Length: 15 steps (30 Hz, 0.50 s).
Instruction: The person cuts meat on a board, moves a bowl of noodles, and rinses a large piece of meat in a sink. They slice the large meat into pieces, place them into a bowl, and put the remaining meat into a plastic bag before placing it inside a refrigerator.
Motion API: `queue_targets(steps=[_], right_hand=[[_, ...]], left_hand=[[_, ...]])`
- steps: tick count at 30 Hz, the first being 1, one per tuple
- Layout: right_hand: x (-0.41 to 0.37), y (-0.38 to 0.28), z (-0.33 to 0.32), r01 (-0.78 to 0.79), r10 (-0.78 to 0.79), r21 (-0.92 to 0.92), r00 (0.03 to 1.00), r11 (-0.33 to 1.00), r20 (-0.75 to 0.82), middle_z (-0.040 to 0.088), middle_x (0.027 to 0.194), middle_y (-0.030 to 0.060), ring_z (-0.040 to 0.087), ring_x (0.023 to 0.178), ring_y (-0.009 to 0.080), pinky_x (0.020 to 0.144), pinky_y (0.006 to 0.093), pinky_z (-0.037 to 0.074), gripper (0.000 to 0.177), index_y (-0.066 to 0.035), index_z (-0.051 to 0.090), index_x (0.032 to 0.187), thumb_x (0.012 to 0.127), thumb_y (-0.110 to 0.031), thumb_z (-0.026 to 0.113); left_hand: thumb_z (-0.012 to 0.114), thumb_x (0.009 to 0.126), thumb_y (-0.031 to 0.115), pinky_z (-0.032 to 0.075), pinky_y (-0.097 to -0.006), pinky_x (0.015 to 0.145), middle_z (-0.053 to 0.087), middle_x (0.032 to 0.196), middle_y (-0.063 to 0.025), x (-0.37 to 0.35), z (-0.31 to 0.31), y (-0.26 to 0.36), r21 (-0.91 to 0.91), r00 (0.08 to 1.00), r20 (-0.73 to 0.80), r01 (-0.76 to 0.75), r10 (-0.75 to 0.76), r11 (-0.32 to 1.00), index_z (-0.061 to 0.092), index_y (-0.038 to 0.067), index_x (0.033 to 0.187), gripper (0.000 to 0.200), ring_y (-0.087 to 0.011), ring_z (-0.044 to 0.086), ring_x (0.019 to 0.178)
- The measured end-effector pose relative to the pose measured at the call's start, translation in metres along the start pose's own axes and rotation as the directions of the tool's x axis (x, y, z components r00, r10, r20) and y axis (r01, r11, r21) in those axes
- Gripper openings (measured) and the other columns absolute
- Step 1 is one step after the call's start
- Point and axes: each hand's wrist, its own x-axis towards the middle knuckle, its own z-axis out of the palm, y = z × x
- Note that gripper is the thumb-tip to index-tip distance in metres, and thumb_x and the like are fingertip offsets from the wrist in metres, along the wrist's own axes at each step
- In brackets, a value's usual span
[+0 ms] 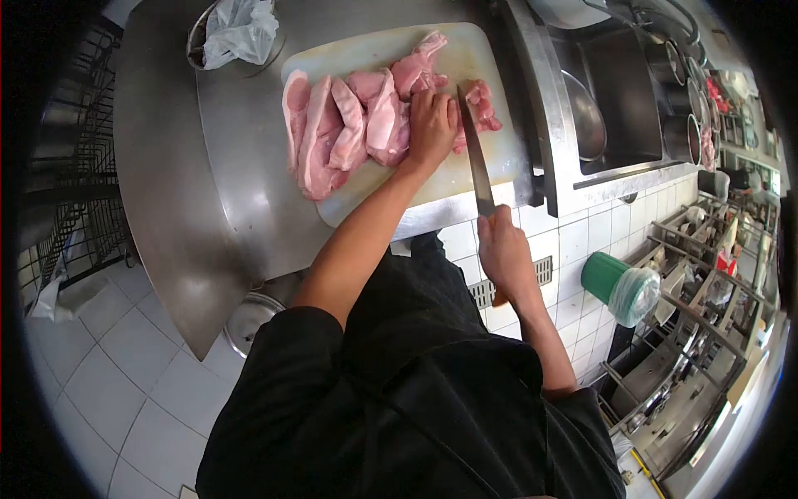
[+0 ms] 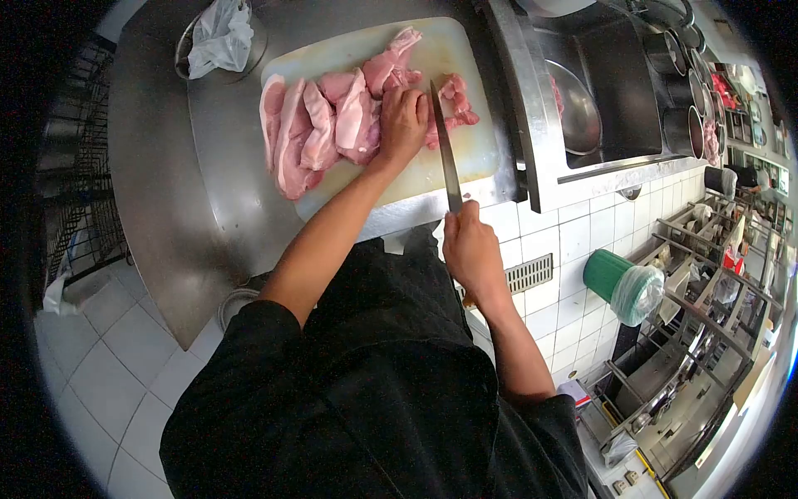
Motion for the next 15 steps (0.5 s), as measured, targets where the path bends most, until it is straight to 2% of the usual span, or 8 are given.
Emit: queue_targets(steps=[4,13,15], right_hand=[[-0.018,-0.006,-0.007,-0.046,0.044,0.031,0.997,0.998,0.066,0.061,0.071,0.0338,0.061,0.071,0.0542,0.062,0.0594,0.047,0.021,0.002,0.040,0.097,0.100,-0.015,0.051],[0.014,0.004,0.027,-0.024,0.021,0.069,0.999,0.997,0.038,0.060,0.070,0.0346,0.060,0.070,0.0550,0.061,0.0599,0.046,0.020,0.004,0.040,0.097,0.099,-0.013,0.051],[0.041,0.008,0.047,-0.020,0.020,0.001,0.999,1.000,-0.034,0.061,0.072,0.0322,0.060,0.071,0.0539,0.061,0.0605,0.045,0.021,0.003,0.039,0.098,0.099,-0.014,0.051]], left_hand=[[0.059,0.090,0.008,0.043,-0.0486,0.081,0.054,0.088,-0.0174,0.001,0.003,-0.003,0.007,0.999,0.029,-0.043,0.043,0.999,0.057,0.002,0.087,0.008,-0.0375,0.053,0.088],[0.061,0.086,0.006,0.044,-0.0481,0.079,0.052,0.088,-0.0170,0.003,0.004,-0.003,0.023,0.997,0.070,-0.012,0.010,1.000,0.056,0.002,0.086,0.006,-0.0372,0.053,0.087],[0.061,0.085,0.005,0.045,-0.0473,0.078,0.052,0.086,-0.0169,0.003,0.005,-0.004,0.001,0.998,0.070,0.005,-0.005,1.000,0.054,0.002,0.085,0.007,-0.0371,0.054,0.087]])
